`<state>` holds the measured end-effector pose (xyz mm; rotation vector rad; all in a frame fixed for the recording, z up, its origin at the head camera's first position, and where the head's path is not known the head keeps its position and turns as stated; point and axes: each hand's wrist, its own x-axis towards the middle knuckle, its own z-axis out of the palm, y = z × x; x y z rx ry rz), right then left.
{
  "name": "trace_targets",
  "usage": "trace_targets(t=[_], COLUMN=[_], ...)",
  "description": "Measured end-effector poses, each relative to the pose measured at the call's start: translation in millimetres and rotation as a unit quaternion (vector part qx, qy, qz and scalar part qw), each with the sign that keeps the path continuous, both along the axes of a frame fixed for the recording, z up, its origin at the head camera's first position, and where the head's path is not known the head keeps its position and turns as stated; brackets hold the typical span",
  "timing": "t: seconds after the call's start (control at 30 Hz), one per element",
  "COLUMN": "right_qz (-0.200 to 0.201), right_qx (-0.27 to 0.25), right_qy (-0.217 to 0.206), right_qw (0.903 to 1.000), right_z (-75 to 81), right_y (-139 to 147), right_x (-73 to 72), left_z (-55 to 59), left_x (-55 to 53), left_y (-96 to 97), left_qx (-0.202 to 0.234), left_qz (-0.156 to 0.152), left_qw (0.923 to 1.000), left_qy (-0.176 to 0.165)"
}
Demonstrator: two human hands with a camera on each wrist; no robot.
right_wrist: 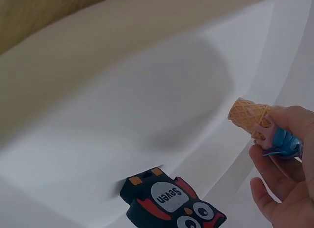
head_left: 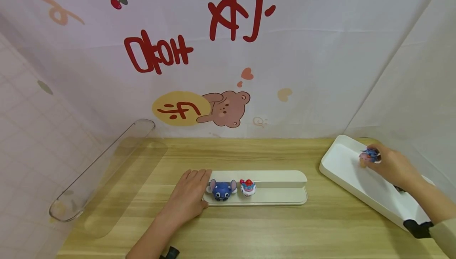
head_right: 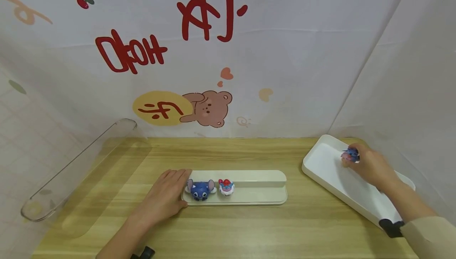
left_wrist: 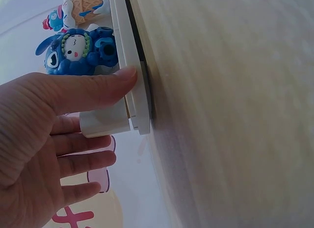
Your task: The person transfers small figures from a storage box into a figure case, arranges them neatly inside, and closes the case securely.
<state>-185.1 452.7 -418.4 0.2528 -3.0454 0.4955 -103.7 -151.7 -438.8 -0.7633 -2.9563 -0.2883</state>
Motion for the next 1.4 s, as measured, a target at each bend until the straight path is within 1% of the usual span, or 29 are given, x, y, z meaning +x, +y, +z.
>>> trace_targets(t=[0.2, 0.5, 0.73, 0.83, 1.1, 1.27, 1.4], right_qz=[-0.004, 0.000, 0.011, 0.011, 0.003, 0.009, 0.024], right_qx=[-0.023, -0.047, -0.045, -0.048, -0.075, -0.091, -0.088], right_qy=[0.033, 0.085, 0.138, 0.154, 0.171, 0.190, 0.216], right_qw=[0.9992, 0.9952, 0.9893, 0.9868, 0.9825, 0.9776, 0.9721], right_z=[2.1, 12.6, 15.9, 18.7, 26.7, 28.2, 26.8], right_y=[-4.5, -15.1, -25.3, -30.6, -47.3, -55.9, -61.6], right_x=[8.7, 21.9, 30.1, 34.1, 41.6, 43.5, 43.9], left_z=[-0.2, -0.3, -0.6, -0.5, 0.5, 0.1, -0.3], left_x=[-1.3, -2.4, -1.2, -0.9, 0.2, -0.5, -0.7], left_y=[0.7, 2.5, 1.8, 1.6, 1.9, 2.1, 1.8], left_qx=[0.000, -0.005, 0.001, 0.001, 0.004, 0.003, 0.003], left_qz=[0.000, 0.001, 0.003, 0.003, 0.004, 0.004, 0.004], left_qw=[1.0000, 1.0000, 1.0000, 1.0000, 1.0000, 1.0000, 1.0000], left_qy=[-0.004, -0.005, -0.009, -0.008, -0.006, -0.004, -0.005])
